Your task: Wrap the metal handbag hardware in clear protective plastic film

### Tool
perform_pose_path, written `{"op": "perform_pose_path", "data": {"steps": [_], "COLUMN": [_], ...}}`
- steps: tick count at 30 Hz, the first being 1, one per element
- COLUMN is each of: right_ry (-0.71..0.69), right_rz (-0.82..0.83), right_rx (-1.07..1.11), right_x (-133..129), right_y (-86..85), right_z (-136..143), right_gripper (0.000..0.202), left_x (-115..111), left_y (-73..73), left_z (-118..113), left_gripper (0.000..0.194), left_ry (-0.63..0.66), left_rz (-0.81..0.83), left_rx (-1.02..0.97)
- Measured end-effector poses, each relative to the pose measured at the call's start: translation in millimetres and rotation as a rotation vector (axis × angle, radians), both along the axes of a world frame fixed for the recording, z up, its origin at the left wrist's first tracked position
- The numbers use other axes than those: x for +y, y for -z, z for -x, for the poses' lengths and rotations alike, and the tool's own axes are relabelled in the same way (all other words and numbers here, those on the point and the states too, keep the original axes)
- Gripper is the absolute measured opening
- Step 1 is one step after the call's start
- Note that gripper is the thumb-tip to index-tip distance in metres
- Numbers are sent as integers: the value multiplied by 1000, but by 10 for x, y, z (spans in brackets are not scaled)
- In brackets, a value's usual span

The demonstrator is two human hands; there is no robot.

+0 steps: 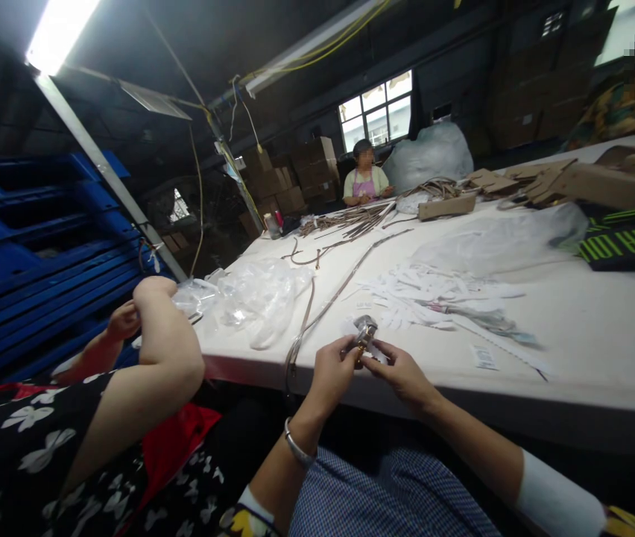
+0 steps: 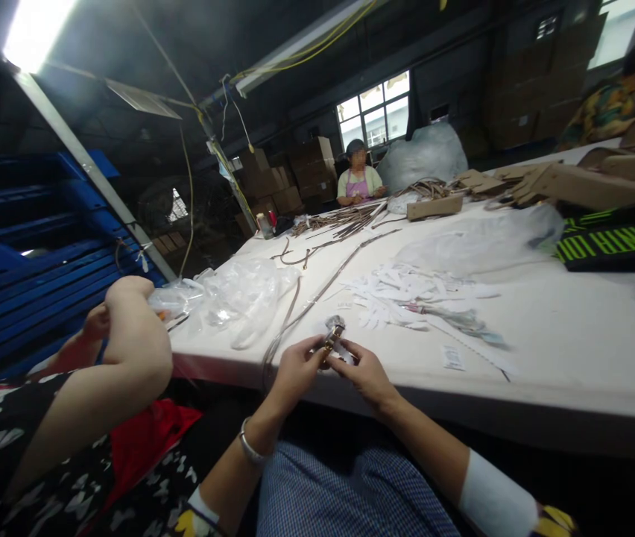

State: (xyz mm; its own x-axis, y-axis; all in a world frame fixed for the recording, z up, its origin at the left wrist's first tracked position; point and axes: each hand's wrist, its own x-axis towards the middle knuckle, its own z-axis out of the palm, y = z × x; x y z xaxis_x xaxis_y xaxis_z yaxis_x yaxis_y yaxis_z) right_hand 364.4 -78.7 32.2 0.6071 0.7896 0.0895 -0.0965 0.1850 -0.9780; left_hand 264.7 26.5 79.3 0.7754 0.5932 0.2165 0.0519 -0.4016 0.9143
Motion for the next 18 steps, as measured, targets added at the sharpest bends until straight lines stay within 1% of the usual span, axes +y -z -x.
{"op": "perform_pose_path", "data": {"steps": [3, 5, 9, 11, 14, 16, 18], "right_ry": [34, 28, 11, 12, 57, 98, 132], "right_rz": [-100, -148, -192, -213, -240, -276, -325], "right_rx": [151, 228, 368, 376, 328, 371, 473], "right_x": [89, 117, 114, 120, 172, 225, 278], "right_y": [67, 93, 104, 116, 150, 164, 162], "right_z": [34, 48, 58, 60, 73, 92, 114], "right_gripper": [53, 51, 45, 42, 39, 37, 33], "left_x": [56, 73, 88, 103, 140, 161, 164], "left_y": [-61, -99, -187, -243, -334, -394, -448], "left_z": [-53, -70, -88, -110, -176, -239, -304], "left_gripper": [26, 27, 27, 26, 23, 21, 20], "left_ry": [20, 48, 98, 114, 146, 173, 187], "left_rz": [-95, -101, -106, -113, -128, -123, -110], "left_rx": [54, 87, 172, 230, 351, 436, 502]}}
